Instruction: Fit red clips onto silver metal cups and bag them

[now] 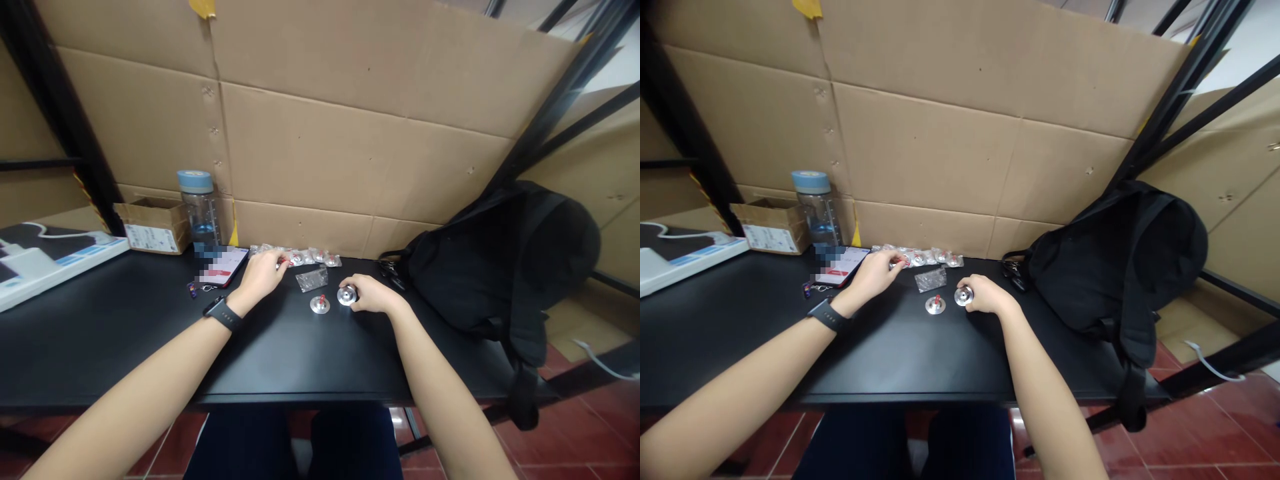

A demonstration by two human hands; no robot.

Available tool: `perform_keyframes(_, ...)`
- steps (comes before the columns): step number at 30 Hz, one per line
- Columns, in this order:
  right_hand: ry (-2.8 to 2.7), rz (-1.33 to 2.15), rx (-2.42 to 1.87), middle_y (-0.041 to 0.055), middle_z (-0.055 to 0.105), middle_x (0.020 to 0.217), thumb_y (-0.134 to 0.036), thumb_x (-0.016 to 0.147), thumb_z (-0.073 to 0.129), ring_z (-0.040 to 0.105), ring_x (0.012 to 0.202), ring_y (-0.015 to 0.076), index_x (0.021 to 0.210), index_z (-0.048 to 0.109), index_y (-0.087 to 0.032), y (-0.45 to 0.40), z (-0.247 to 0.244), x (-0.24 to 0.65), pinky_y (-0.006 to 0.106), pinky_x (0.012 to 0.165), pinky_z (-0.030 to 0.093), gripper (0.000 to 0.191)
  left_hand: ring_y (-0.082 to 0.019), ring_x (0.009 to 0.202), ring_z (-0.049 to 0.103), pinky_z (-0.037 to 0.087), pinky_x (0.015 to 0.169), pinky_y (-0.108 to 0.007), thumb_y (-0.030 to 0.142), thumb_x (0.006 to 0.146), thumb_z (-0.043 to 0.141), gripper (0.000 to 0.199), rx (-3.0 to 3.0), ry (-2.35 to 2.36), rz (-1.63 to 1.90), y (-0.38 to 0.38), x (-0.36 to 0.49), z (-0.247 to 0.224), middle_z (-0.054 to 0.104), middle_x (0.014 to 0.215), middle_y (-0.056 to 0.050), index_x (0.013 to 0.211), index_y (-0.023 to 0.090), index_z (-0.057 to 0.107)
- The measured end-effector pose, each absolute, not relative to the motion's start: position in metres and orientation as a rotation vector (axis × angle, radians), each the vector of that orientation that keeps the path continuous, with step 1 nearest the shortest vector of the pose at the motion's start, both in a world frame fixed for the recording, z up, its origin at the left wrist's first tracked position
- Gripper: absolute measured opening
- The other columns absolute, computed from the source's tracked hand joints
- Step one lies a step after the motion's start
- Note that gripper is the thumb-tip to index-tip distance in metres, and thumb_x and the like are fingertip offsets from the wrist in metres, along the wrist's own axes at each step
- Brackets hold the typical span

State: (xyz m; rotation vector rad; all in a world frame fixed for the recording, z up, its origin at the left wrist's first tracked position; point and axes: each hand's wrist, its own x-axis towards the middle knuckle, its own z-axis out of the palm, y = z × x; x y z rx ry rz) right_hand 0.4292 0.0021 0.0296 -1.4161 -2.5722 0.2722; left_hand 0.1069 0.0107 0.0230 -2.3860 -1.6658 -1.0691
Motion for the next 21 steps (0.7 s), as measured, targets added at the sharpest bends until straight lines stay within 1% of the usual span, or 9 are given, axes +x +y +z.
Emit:
perform_keyframes(2,-2.562,0.222,-1.465,0.0056,0.072,0.108,-0.017,0.059,0.082,0.066,0.1,0.026,0.116,0.073,-0.026,0.002,0.03,0.429,0.032,0.088,0.048,0.058,-0.025,0.097,0.071,0.05,0.087,-0.035,0.032,0.096,0.056,0.02,-2.39,-1.684,-1.09,0.011,0.107,0.023,0.078,0.104,-0.006,0.1,0.022,0.073)
perform_keyframes(4,-2.533,0.123,-1.543,0.0049,0.072,0.108,-0.022,0.06,0.083,0.066,0.1,0.0276,0.111,0.074,-0.028,0.002,0.029,0.427,0.031,0.08,0.048,0.053,-0.025,0.096,0.072,0.05,0.085,-0.034,0.035,0.095,0.058,0.02,-2.404,-1.683,-1.127,0.01,0.107,0.024,0.079,0.102,-0.006,0.098,0.022,0.073)
perform_keyframes(6,-2.494,0.008,-1.581,0.0057,0.071,0.108,-0.025,0.06,0.085,0.066,0.099,0.0284,0.105,0.076,-0.028,0.001,0.03,0.424,0.03,0.074,0.047,0.047,-0.025,0.094,0.072,0.05,0.084,-0.034,0.036,0.094,0.06,0.019,-2.411,-1.677,-1.192,0.008,0.108,0.026,0.079,0.1,-0.006,0.096,0.022,0.073)
perform_keyframes(8,-2.452,-0.069,-1.552,0.0069,0.069,0.106,-0.026,0.06,0.085,0.065,0.099,0.028,0.101,0.076,-0.026,0.0,0.031,0.42,0.03,0.073,0.047,0.042,-0.024,0.092,0.073,0.051,0.082,-0.033,0.035,0.092,0.062,0.017,-2.414,-1.673,-1.268,0.004,0.111,0.029,0.079,0.098,-0.005,0.092,0.022,0.072)
perform_keyframes(10,-2.388,-0.074,-1.476,0.0066,0.068,0.106,-0.027,0.062,0.084,0.064,0.1,0.0268,0.101,0.076,-0.025,-0.001,0.032,0.417,0.03,0.075,0.048,0.04,-0.024,0.091,0.072,0.051,0.082,-0.032,0.033,0.091,0.062,0.015,-2.42,-1.651,-1.336,-0.003,0.116,0.035,0.079,0.097,-0.004,0.088,0.021,0.071)
perform_keyframes(12,-2.293,-0.001,-1.375,0.0052,0.067,0.106,-0.028,0.065,0.082,0.064,0.096,0.0237,0.105,0.075,-0.025,-0.002,0.034,0.413,0.03,0.077,0.049,0.041,-0.024,0.091,0.072,0.051,0.083,-0.031,0.03,0.09,0.062,0.014,-2.428,-1.609,-1.382,-0.009,0.121,0.039,0.079,0.096,-0.003,0.083,0.021,0.07)
perform_keyframes(15,-2.154,0.147,-1.166,0.004,0.066,0.103,-0.026,0.068,0.079,0.061,0.082,0.0177,0.111,0.073,-0.023,-0.004,0.038,0.406,0.03,0.077,0.051,0.044,-0.023,0.088,0.072,0.051,0.083,-0.03,0.027,0.088,0.064,0.012,-2.446,-1.54,-1.435,-0.016,0.128,0.043,0.079,0.093,-0.002,0.081,0.02,0.069)
perform_keyframes(18,-2.068,0.282,-0.982,0.0043,0.066,0.101,-0.024,0.069,0.077,0.058,0.078,0.0156,0.113,0.072,-0.022,-0.007,0.041,0.399,0.03,0.076,0.051,0.045,-0.022,0.089,0.073,0.052,0.084,-0.03,0.029,0.089,0.066,0.011,-2.496,-1.478,-1.491,-0.019,0.133,0.041,0.079,0.094,-0.001,0.09,0.021,0.073)
perform_keyframes(21,-1.981,0.48,-0.898,0.0045,0.066,0.103,-0.026,0.069,0.078,0.059,0.078,0.015,0.115,0.072,-0.023,-0.009,0.039,0.39,0.028,0.069,0.049,0.046,-0.023,0.093,0.074,0.053,0.087,-0.032,0.035,0.09,0.069,0.016,-2.544,-1.443,-1.523,-0.021,0.138,0.039,0.08,0.098,-0.002,0.098,0.023,0.076)
